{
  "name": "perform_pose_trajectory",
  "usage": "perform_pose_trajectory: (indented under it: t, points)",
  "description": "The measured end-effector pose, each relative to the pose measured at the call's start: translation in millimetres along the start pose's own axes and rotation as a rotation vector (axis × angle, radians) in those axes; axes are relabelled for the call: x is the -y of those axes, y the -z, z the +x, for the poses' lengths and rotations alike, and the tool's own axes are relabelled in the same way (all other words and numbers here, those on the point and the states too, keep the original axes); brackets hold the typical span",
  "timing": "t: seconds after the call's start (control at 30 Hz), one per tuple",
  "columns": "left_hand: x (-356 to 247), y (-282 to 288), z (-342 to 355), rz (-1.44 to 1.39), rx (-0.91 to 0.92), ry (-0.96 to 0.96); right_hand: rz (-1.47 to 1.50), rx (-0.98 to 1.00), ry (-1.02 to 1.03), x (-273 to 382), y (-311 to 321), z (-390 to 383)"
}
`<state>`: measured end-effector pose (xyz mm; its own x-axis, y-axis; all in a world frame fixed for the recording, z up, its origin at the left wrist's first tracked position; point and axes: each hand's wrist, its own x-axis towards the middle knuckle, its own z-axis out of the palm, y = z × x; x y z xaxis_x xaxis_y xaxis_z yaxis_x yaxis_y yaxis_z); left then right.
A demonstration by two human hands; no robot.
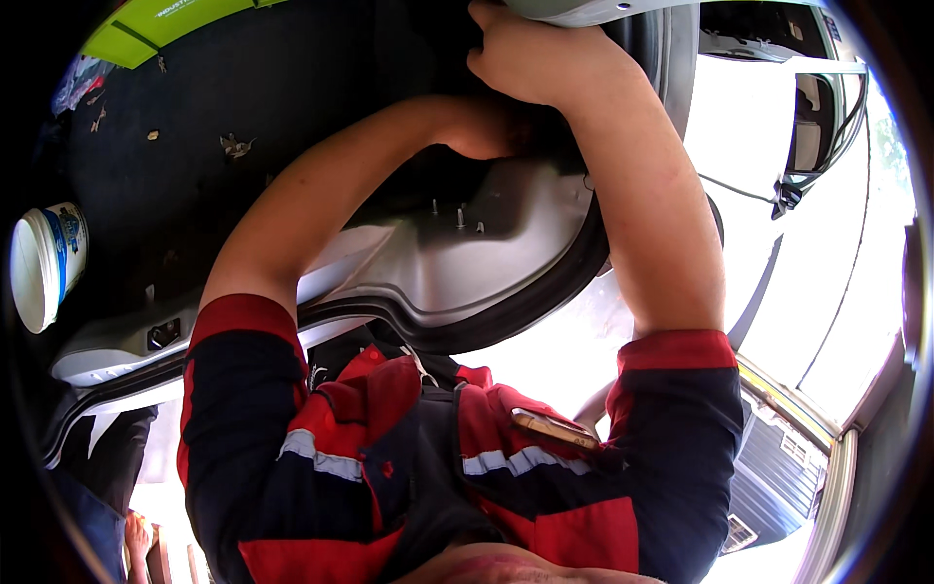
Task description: The person removes a taillight assembly from a car trunk, carries it to a workbench, and disassembles it using a screwdriver.
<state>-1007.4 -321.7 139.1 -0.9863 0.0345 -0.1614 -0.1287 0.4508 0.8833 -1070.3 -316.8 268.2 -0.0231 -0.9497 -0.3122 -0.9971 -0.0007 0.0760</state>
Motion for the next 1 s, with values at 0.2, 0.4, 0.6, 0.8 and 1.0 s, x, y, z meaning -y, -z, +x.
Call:
perform_pose_trajectory:
  t: [0.2,0.4,0.6,0.8,1.0]
  points:
    - [18,-21,7,-0.030,-0.213,-0.167,-0.148,0.131,0.108,5,7,6]
    - [13,-19,8,-0.171,-0.107,-0.062,-0.102,0.112,0.062,9,15,0]
    - [16,-35,8,-0.412,-0.307,0.035,-0.156,0.066,0.117,1,4,3]
    - [3,-32,-5,-0.855,-0.354,0.112,-0.647,0.112,0.495,-11,-4,5]
    - [11,-42,-2,-1.098,-0.383,0.184,-0.590,0.022,0.527,-11,-3,7]
